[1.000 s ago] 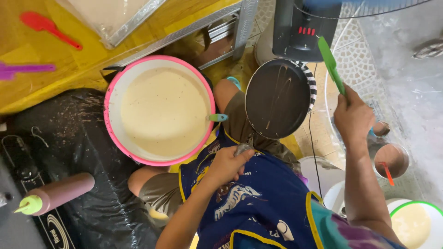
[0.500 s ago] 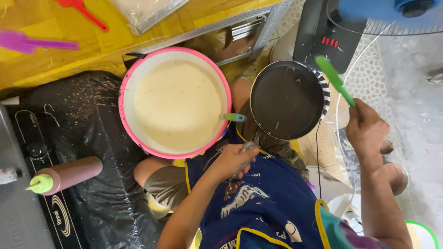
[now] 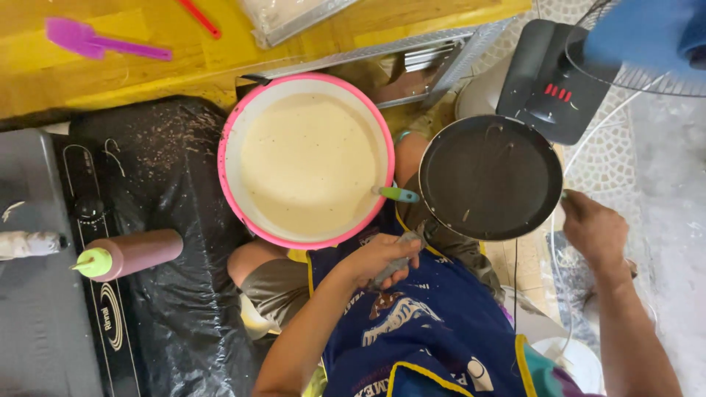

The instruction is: Making crepes by dipping a pan into batter and cooking them on a stove

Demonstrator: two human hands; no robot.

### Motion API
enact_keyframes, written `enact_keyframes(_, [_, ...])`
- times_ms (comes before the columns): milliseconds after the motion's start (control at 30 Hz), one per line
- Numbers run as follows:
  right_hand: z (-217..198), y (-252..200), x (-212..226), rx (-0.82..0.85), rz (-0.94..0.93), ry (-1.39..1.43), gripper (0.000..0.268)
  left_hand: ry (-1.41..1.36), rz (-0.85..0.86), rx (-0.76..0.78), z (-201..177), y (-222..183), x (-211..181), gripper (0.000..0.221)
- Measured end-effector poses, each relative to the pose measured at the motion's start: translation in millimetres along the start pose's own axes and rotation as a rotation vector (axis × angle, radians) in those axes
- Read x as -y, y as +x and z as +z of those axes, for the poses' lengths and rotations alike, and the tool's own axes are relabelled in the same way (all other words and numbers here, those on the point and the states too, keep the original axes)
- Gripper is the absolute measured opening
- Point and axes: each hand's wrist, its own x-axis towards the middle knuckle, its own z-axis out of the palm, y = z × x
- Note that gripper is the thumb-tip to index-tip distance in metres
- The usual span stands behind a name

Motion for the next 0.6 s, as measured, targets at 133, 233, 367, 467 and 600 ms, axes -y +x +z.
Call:
enact_keyframes(133, [-2.7, 8.0, -18.0, -0.217, -0.081, 0.939, 0.024, -0.034, -0.012, 0.092, -9.1, -6.9, 4.4, 0.047])
enact_keyframes(233, [5.0, 27.3, -19.0, -0.151, -0.327, 1.217, 0.013, -0.051, -0.022, 0.196, -13.9, 2.6, 3.5, 0.049])
enact_keyframes(367, [14.2, 46.5, -42.6, -0.227, -0.268, 0.61, 0.011, -0.038, -0.152, 0.217, -10.4, 11.0, -3.8, 0.049])
enact_keyframes(467, [4.9, 33.3, -64.2, -0.294, -0.219, 0.991, 0.018, -0.021, -0.192, 0.249, -7.8, 19.5, -9.2, 0.05])
enact_keyframes(600, [-7.2, 14.7, -69.9, -0.254, -0.277, 0.676, 0.025, 0.015, -0.205, 0.318, -1.8, 28.2, -15.2, 0.049])
